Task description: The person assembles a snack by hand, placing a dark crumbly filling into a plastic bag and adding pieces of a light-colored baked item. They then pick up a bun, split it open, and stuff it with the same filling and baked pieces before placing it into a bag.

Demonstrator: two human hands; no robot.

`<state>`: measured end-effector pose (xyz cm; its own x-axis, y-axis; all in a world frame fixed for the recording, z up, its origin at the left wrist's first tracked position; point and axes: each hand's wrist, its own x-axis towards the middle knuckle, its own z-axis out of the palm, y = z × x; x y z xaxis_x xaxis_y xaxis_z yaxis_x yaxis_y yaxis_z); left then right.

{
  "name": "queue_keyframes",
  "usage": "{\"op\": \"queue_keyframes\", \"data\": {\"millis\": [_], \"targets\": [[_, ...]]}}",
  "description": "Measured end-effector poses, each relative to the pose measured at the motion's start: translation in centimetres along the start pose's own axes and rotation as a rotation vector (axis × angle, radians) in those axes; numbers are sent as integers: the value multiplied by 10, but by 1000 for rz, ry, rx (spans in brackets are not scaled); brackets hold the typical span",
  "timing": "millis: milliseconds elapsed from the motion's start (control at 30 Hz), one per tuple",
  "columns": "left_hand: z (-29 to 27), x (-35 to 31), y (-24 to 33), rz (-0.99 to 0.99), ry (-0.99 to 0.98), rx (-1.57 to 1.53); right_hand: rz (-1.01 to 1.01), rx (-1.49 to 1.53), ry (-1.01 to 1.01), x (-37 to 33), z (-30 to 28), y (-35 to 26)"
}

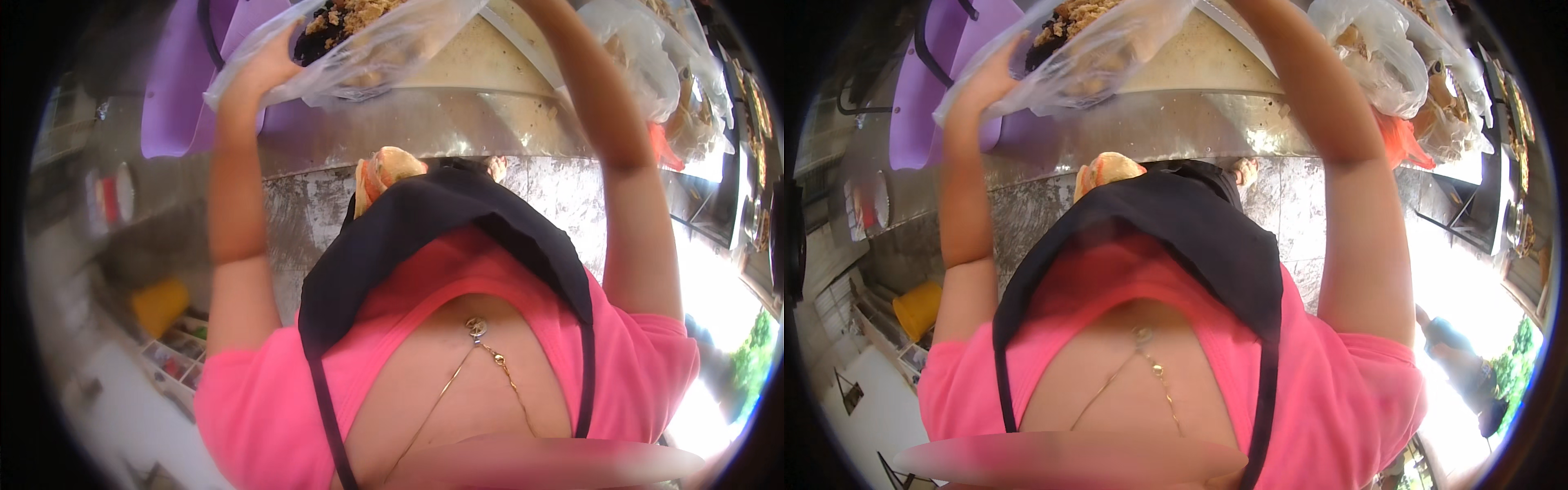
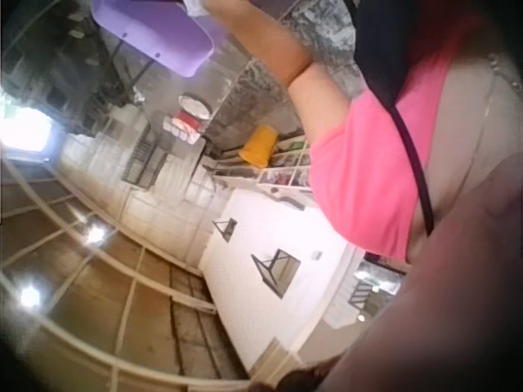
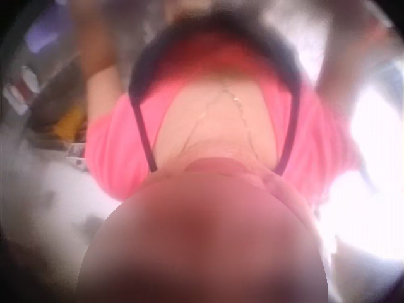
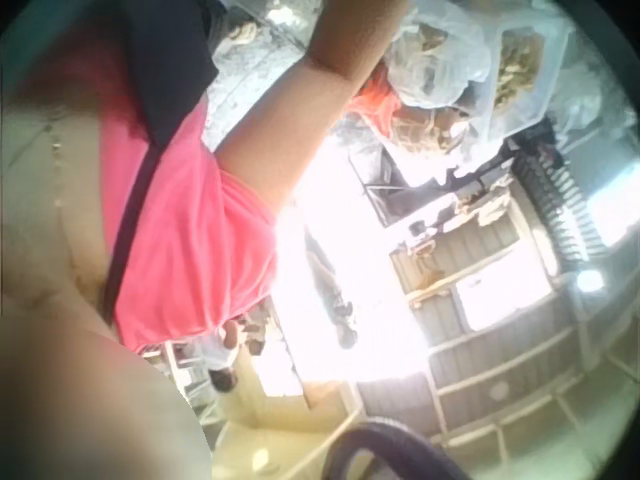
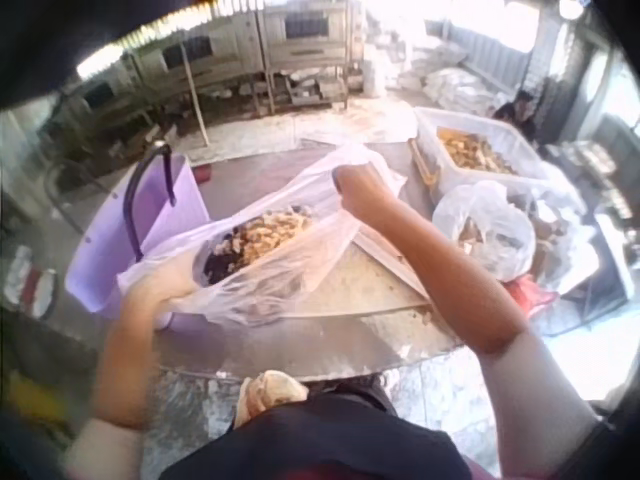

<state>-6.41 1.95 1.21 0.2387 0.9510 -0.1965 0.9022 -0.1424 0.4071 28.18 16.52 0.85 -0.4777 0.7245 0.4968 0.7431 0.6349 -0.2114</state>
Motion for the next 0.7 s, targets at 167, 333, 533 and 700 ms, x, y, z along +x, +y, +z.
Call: {"op": "queue_keyframes", "data": {"millis": [167,333,533,700], "targets": [[-65,-24,25,54,52,415,-98,11,97,43,-38,-6],[-66,-37,45,69,235,344,-155,-254,-74,58,-57,-36],[-20,-9,83,122,458,374,-228,-83,-110,2,-33,-98],[6,10,134,-53,549,128,-96,195,-195,-38,-47,-109]]}}
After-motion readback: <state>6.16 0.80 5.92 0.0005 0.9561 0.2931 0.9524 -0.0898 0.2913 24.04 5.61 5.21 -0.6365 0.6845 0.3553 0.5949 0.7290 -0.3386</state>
